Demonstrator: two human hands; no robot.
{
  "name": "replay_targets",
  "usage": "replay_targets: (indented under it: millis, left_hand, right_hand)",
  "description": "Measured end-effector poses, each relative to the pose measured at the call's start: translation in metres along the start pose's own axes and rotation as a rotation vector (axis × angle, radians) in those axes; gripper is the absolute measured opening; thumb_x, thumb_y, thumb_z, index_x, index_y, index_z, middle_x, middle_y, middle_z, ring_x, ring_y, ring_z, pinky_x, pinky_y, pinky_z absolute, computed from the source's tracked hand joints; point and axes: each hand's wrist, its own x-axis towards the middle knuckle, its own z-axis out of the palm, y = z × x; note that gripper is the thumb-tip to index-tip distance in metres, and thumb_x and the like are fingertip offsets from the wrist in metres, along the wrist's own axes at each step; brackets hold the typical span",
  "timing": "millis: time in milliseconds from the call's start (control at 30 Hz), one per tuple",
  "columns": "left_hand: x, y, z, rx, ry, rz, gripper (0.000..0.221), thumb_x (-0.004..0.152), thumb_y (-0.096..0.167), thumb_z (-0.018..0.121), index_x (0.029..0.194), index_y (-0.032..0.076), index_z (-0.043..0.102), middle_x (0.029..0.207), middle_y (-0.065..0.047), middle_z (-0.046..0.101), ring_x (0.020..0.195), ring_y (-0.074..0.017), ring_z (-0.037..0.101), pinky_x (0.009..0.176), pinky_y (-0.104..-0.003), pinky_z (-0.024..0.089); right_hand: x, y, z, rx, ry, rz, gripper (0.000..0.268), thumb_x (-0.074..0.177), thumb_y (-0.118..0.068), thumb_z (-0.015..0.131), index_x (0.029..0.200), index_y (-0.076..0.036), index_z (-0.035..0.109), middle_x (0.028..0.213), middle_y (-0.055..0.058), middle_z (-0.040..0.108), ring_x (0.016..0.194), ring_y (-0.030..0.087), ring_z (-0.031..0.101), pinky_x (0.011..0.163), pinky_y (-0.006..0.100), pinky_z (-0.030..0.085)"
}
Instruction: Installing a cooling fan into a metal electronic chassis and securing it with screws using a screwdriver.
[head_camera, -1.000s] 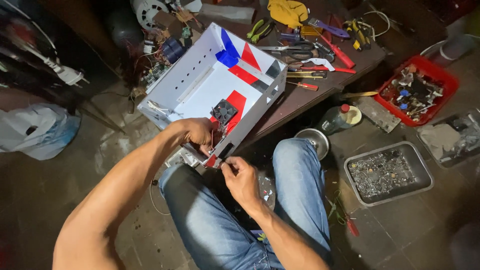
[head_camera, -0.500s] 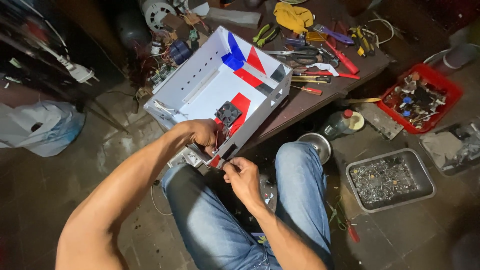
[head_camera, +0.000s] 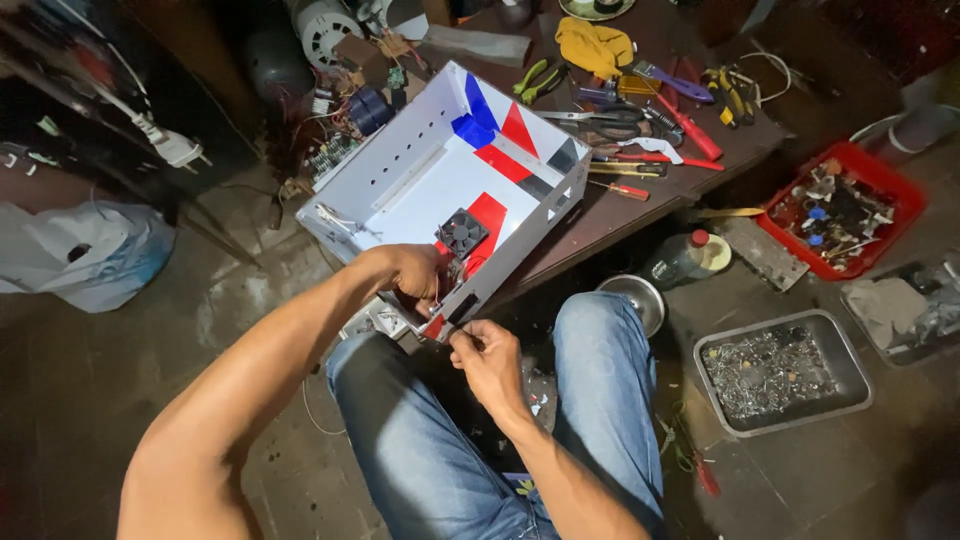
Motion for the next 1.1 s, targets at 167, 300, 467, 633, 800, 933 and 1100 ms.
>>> replay_targets:
  millis: [167,300,467,633,800,933,1100]
  left_hand:
    - [0.006,-0.01,0.007,0.068,-0.009,0.104,0.043,0.073,0.024,0.087,0.057,0.018,0.047,0.048,0.002,0.051,0.053,-0.01,0.059,0.057,-0.021,0.048]
    - [0.01,-0.021,0.013,0.104,-0.013,0.158,0.043,0.076,0.022,0.085,0.059,0.018,0.046,0.049,0.002,0.049,0.052,-0.0094,0.056,0.057,-0.022,0.046]
    - [0.019,-0.032,0.019,0.16,-0.015,0.271,0.043,0.081,0.019,0.082,0.063,0.019,0.043,0.05,0.002,0.045,0.051,-0.0082,0.051,0.058,-0.022,0.043]
    - [-0.019,0.003,0.018,-0.42,0.152,-0.037,0.033,0.079,-0.006,0.068,0.063,0.017,0.049,0.054,0.003,0.045,0.054,-0.0191,0.045,0.057,-0.035,0.043]
    - [0.021,-0.048,0.051,-0.369,0.447,0.296,0.012,0.069,0.012,0.082,0.078,0.009,0.075,0.067,-0.002,0.065,0.063,-0.0123,0.065,0.057,-0.023,0.046]
    - [0.002,-0.003,0.032,-0.388,0.398,-0.201,0.024,0.069,0.027,0.08,0.081,0.008,0.073,0.07,-0.004,0.068,0.071,-0.0087,0.067,0.062,-0.019,0.049]
    - [0.048,-0.038,0.047,-0.29,0.451,-0.418,0.02,0.049,0.057,0.076,0.065,0.045,0.074,0.056,0.018,0.063,0.053,-0.0062,0.066,0.054,-0.022,0.054]
  right_hand:
    - [0.003,0.005,0.0,-0.001,0.004,-0.012,0.019,0.082,-0.006,0.07,0.091,0.011,0.07,0.072,0.025,0.071,0.058,0.023,0.072,0.056,0.033,0.065]
    - [0.004,0.006,0.001,-0.002,0.014,-0.012,0.018,0.082,-0.006,0.071,0.091,0.009,0.071,0.068,0.023,0.07,0.058,0.022,0.072,0.056,0.031,0.064]
    - [0.003,0.012,0.0,-0.266,0.06,-0.116,0.016,0.083,-0.015,0.07,0.092,-0.002,0.075,0.067,0.013,0.073,0.064,0.017,0.072,0.056,0.033,0.063]
    - [-0.011,-0.003,0.003,-0.508,0.091,-0.308,0.018,0.088,-0.019,0.067,0.097,-0.006,0.076,0.088,0.018,0.076,0.091,0.032,0.074,0.07,0.042,0.061]
    - [-0.016,-0.001,0.006,-0.54,0.114,-0.44,0.018,0.088,-0.017,0.066,0.096,-0.004,0.075,0.089,0.019,0.075,0.091,0.034,0.074,0.07,0.041,0.062]
    - [-0.016,-0.006,0.006,-0.505,0.088,-0.32,0.022,0.089,-0.019,0.065,0.101,-0.004,0.075,0.095,0.019,0.075,0.097,0.035,0.073,0.076,0.044,0.062]
    - [-0.02,-0.015,0.007,-0.526,0.103,-0.261,0.022,0.086,-0.022,0.068,0.099,-0.007,0.077,0.093,0.018,0.076,0.097,0.034,0.073,0.078,0.044,0.06]
